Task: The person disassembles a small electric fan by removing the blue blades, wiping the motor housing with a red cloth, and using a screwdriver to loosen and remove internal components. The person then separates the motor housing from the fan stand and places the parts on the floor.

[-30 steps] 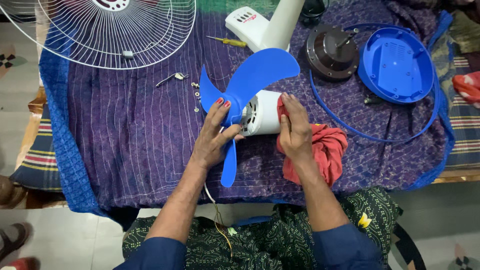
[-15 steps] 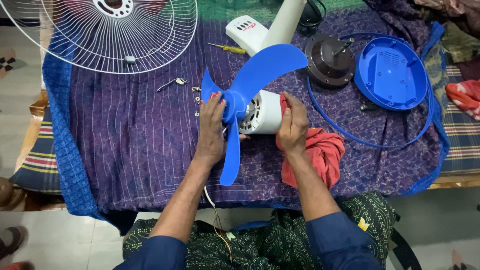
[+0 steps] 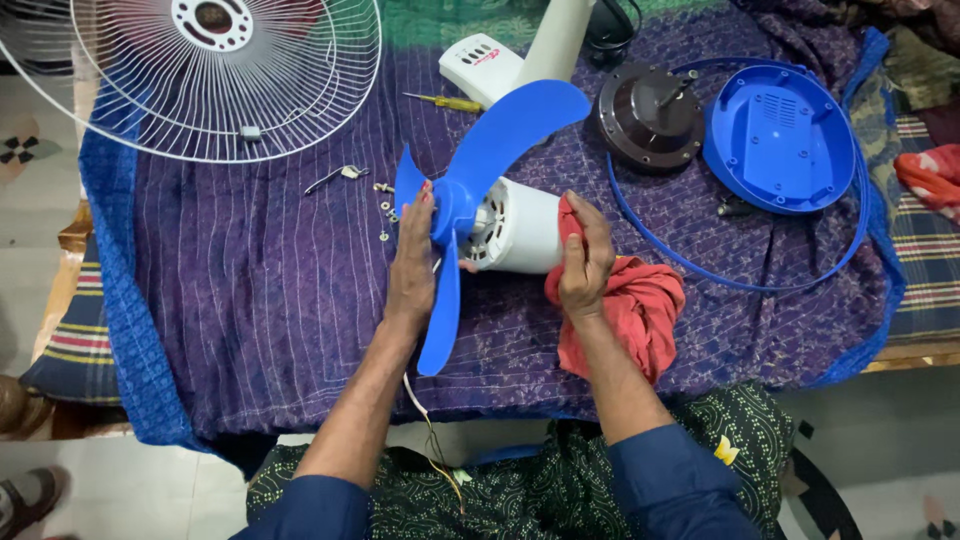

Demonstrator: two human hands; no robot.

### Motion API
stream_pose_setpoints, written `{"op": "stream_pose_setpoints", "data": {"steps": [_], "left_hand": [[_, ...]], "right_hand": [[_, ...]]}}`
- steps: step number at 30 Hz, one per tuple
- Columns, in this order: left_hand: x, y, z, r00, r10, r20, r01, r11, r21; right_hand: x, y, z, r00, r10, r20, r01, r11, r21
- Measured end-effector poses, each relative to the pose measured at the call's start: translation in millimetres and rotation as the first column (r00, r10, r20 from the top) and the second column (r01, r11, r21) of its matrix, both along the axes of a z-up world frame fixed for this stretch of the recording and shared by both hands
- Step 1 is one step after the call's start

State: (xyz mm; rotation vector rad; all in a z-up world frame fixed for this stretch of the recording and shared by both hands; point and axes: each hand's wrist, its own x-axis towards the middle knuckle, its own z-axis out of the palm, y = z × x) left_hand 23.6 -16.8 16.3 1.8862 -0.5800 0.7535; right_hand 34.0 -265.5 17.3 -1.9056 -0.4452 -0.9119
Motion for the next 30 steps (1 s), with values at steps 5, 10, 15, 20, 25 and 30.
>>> {"op": "stream_pose_setpoints", "data": {"steps": [5, 10, 15, 20, 25, 30], "left_hand": [[7, -7, -1, 1.0, -0.022, -0.022, 0.021, 0.999, -0.043], [21, -9, 3, 1.0, -0.008, -0.007, 0.007, 0.993, -0.121], [25, -15, 13, 0.999, 0.023, 0.026, -0.017, 0.977, -0.212], [32, -11, 24, 1.0, 0.017, 0.008, -0.013, 0.944, -0.33], [32, -11, 25, 1.0, -0.023, -0.019, 0.01, 0.874, -0.486], [26, -22, 13, 0.936, 0.072, -0.344, -0.247, 0.831, -0.498]], "right_hand": [[15, -13, -17, 0.965, -0.029, -0.262, 0.104, 0.955, 0.277], [24, -20, -26, 0.959, -0.005, -0.282, 0.093, 0.95, 0.299], [13, -21, -18, 0.906, 0.37, -0.204, -0.316, 0.914, 0.256], [-4, -15, -5, 0.952, 0.224, -0.206, -0.259, 0.953, -0.159], [-20, 2, 34, 0.992, 0.126, -0.022, -0.128, 0.974, -0.186], [-29, -8, 104, 0.963, 0.22, 0.153, -0.188, 0.961, -0.204]]}}
